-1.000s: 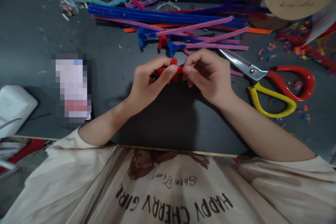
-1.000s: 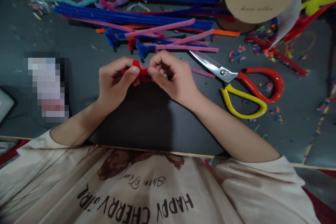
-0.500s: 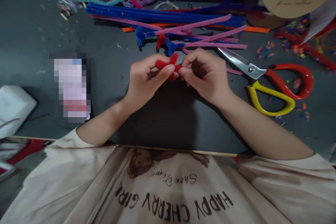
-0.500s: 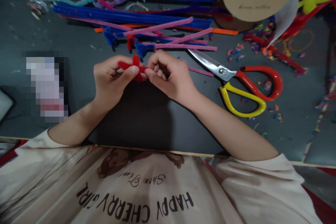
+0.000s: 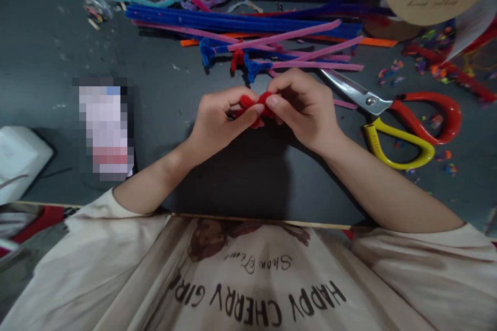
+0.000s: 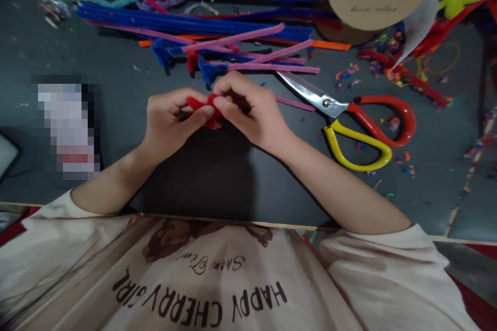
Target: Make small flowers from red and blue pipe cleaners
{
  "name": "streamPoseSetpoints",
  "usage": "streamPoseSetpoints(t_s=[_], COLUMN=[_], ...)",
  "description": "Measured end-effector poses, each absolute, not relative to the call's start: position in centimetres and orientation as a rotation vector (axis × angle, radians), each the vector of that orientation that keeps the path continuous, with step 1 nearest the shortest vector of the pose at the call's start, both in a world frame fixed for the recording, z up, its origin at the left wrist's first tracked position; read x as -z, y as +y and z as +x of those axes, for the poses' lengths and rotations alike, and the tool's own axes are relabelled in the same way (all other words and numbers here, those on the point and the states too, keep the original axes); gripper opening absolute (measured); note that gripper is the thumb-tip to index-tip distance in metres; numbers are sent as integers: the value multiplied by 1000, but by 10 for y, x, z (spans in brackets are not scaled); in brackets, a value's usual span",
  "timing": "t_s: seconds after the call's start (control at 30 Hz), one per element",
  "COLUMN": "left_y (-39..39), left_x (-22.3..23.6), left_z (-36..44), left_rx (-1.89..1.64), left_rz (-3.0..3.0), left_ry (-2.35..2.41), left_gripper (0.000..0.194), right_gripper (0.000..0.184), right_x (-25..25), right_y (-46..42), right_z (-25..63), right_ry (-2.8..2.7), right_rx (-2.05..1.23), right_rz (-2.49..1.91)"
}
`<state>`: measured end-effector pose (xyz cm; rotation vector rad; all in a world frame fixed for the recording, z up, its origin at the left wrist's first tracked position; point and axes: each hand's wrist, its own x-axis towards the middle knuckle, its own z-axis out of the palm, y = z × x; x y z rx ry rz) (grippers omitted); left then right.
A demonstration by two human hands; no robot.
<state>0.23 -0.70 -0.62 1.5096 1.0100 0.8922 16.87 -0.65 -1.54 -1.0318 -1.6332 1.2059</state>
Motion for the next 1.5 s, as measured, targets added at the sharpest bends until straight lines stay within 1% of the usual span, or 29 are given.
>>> streamPoseSetpoints(t_s=[0.13,0.27,0.37,0.53,0.7,0.97,1.1,1.23,1.33,1.5], left_y=[-7,-4,-4,-7,-5,-3,-3,-4,-4,-3], left_x=[10,12,10,7,6,4,3,6,8,5], left_z=[2,1,1,1,0,0,-1,0,1,3], left_rx=[-974,-1050,-1015,-865,-918,-957,-946,-1012,-1067,-1012], left_rz=[1515,1556,1603,1620,1592,1540,1500,1420,1341,1333], left_ry=[1086,1151,1126,1060,1114,1068,1050,1058,1106,1167], left_gripper=[21,21,20,22,23,26,25,21,24,20], right_gripper=[23,22,18,23,25,21,19,20,20,23], right_x=[15,14,13,13,15,15,15,15,14,12], right_y=[-6,-7,-8,-9,-8,-9,-8,-7,-7,-6], right_z=[169,169,169,167,166,168,167,167,168,169], right_ry=[-1679,-1761,-1653,-1613,-1596,-1631,-1592,-1540,-1567,-1604], right_rx=[-1184,-1185,-1223,-1136,-1085,-1051,-1100,-1141,-1211,-1256], right_rz=[-1035,-958,-961,-1050,-1102,-1109,-1076,-1058,-1034,-1030])
